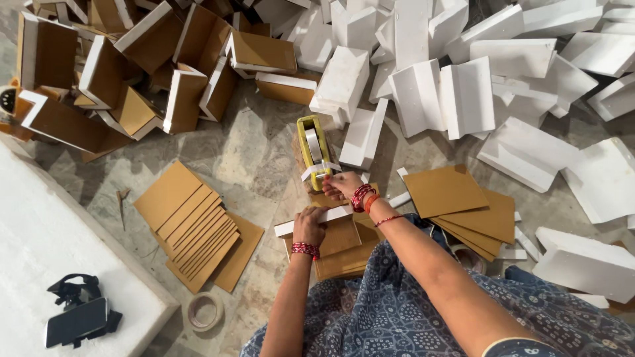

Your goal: The person assembles small cardboard boxes by inserting white foam inserts into the cardboard shells. They use a handheld tape dispenser to apply tape to the foam pieces, securing them inside the boxes. The process is repeated for multiple units.

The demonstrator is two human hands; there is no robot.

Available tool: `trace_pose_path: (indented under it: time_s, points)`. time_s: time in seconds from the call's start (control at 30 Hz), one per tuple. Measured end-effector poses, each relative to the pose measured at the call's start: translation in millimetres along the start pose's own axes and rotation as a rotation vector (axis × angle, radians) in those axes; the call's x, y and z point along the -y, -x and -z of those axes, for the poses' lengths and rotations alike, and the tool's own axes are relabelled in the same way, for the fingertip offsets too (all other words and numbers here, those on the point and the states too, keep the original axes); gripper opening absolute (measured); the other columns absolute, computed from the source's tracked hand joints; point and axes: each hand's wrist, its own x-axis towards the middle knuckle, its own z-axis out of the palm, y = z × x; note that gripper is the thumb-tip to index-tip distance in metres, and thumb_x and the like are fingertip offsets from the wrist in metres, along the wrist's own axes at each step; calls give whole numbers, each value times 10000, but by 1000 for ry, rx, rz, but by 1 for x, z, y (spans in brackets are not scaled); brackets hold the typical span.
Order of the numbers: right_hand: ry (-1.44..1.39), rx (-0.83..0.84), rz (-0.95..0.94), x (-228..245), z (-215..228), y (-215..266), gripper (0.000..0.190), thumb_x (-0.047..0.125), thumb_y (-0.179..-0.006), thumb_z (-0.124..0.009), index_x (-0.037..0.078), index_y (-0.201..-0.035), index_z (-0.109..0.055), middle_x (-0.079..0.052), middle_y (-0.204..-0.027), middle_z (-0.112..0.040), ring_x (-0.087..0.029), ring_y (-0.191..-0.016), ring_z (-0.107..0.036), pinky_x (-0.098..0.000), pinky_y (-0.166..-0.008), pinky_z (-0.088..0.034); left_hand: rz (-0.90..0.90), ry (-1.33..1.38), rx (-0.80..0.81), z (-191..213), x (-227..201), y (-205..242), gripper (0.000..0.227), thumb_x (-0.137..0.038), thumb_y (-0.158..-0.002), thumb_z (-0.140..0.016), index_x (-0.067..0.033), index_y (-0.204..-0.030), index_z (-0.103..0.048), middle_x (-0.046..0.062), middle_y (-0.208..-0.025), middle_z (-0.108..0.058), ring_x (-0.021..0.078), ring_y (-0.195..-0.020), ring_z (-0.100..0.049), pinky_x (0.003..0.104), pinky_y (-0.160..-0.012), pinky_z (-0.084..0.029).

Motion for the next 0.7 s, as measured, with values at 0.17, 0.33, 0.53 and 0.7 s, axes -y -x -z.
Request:
trace_pose_path:
  time_s: [0.17,0.33,0.53,0.7]
  points:
    - [204,-76,21,12,-12,10,394,338,-854,-815,-27,-993,-760,-94,-887,-789,-137,-712,-745,-270,-543,-552,-10,35,3,2,1,4,504,-25,-653,-802,-170,-1131,-740,46,-1086,-735,286,-1066,-636,430,-903,-468]
    - [860,-200,37,-30,-3,-13,381,439,-875,-781,80,-977,-858,-105,-911,-857,-141,-764,-794,-300,-717,-616,-55,20,-22,-11,2,2,476,-19,-678,-781,-159,-1129,-720,67,-1052,-725,292,-1054,-635,439,-920,-461]
    - [1303,-59,-250,-74,37,-16,403,431,-819,-801,137,-1095,-790,-79,-1042,-804,-187,-914,-750,-328,-827,-586,-102,-29,-59,-19,9,18,481,-4,-704,-758,-143,-1155,-663,89,-1017,-706,305,-1017,-643,447,-925,-453]
    - [1305,-108,-190,-61,33,-13,441,371,-800,-812,148,-1172,-734,-78,-1095,-785,-206,-979,-737,-333,-863,-579,-130,-30,-53,-10,0,7,465,-6,-693,-772,-144,-1123,-660,68,-1006,-717,289,-1003,-654,435,-934,-459]
